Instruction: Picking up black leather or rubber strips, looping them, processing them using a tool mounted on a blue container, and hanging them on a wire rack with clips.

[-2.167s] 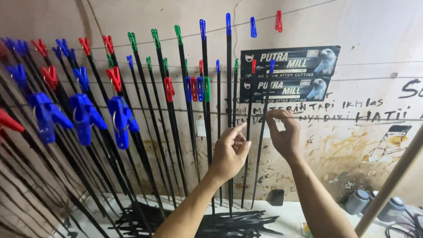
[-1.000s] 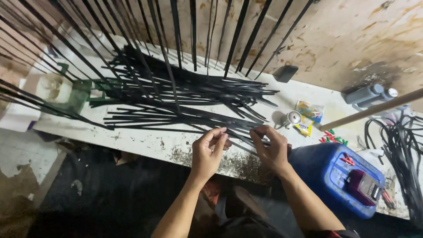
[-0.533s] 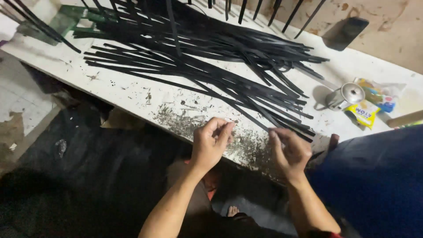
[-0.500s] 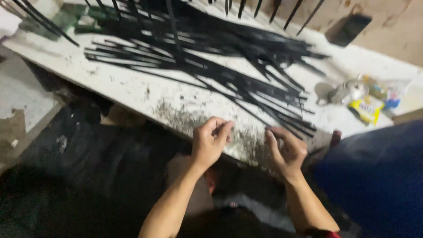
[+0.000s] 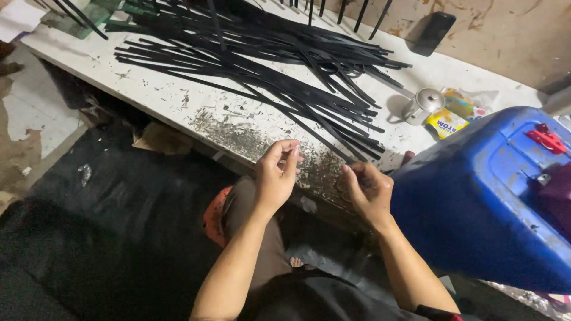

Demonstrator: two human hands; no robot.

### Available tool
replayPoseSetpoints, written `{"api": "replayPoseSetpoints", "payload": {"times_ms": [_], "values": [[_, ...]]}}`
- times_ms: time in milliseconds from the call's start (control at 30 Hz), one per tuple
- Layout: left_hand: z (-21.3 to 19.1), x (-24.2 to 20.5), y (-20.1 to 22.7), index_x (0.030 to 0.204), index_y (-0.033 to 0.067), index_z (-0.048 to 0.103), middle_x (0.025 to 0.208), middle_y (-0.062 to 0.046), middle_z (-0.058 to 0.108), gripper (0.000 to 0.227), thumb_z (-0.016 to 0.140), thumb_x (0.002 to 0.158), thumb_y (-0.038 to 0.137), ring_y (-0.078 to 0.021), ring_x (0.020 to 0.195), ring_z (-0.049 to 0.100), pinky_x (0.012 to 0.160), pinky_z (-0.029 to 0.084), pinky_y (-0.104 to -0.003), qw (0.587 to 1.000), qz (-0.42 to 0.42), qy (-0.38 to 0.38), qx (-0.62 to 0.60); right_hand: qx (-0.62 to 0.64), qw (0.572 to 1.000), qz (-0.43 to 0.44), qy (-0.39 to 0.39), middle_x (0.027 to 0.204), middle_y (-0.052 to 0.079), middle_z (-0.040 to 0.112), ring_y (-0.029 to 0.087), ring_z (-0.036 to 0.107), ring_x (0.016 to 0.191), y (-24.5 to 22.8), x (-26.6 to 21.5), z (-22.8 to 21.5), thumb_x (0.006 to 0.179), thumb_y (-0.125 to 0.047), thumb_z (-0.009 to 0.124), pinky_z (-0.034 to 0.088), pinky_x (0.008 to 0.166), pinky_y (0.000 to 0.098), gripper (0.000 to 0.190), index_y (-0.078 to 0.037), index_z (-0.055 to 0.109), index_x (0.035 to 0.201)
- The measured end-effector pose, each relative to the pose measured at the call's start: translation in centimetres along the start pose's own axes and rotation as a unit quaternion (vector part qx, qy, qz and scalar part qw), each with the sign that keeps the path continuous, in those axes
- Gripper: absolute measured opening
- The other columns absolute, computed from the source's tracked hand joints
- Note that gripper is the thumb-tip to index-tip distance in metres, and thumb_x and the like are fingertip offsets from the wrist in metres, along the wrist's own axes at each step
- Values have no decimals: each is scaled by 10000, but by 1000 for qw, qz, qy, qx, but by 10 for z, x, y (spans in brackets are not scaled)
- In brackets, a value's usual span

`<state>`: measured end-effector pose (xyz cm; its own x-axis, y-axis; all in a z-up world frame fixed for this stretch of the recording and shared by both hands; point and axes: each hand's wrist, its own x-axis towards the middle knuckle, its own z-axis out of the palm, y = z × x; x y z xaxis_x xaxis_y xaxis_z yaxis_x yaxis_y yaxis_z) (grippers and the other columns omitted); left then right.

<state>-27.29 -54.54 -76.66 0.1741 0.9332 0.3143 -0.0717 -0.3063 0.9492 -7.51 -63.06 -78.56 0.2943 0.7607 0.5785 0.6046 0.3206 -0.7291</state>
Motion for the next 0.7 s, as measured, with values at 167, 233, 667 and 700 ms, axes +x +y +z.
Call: {"api": "replayPoseSetpoints", "payload": {"times_ms": [167,233,667,700], "values": [[18,-6,-17,1087,-38,712,906,-202,737,157,649,994,72,-270,772,760,580,655,-330,999,-30,1,12,8,1000,24,-16,625,118,706,273,677,543,-5,11,-4,944,-113,768,483,525,347,91,-50,753,879],[20,-6,-24,1067,-31,725,871,-190,741,153,662,989,84,-259,749,761,564,652,-325,999,-45,3,21,20,999,36,-21,626,126,706,274,676,542,-4,16,1,944,-113,767,483,529,348,91,-45,754,884],[37,23,-41,887,24,734,684,-139,731,202,712,977,203,-209,618,755,502,620,-297,993,-86,-60,61,-11,997,75,-16,713,127,732,283,711,630,41,43,25,986,-148,744,542,613,360,99,-51,755,965],[37,31,-44,897,35,732,699,-130,738,194,693,989,201,-209,643,763,544,626,-308,991,-86,-72,67,-20,996,79,-22,719,132,733,289,713,639,44,52,30,988,-143,739,542,615,366,94,-52,755,977]]}}
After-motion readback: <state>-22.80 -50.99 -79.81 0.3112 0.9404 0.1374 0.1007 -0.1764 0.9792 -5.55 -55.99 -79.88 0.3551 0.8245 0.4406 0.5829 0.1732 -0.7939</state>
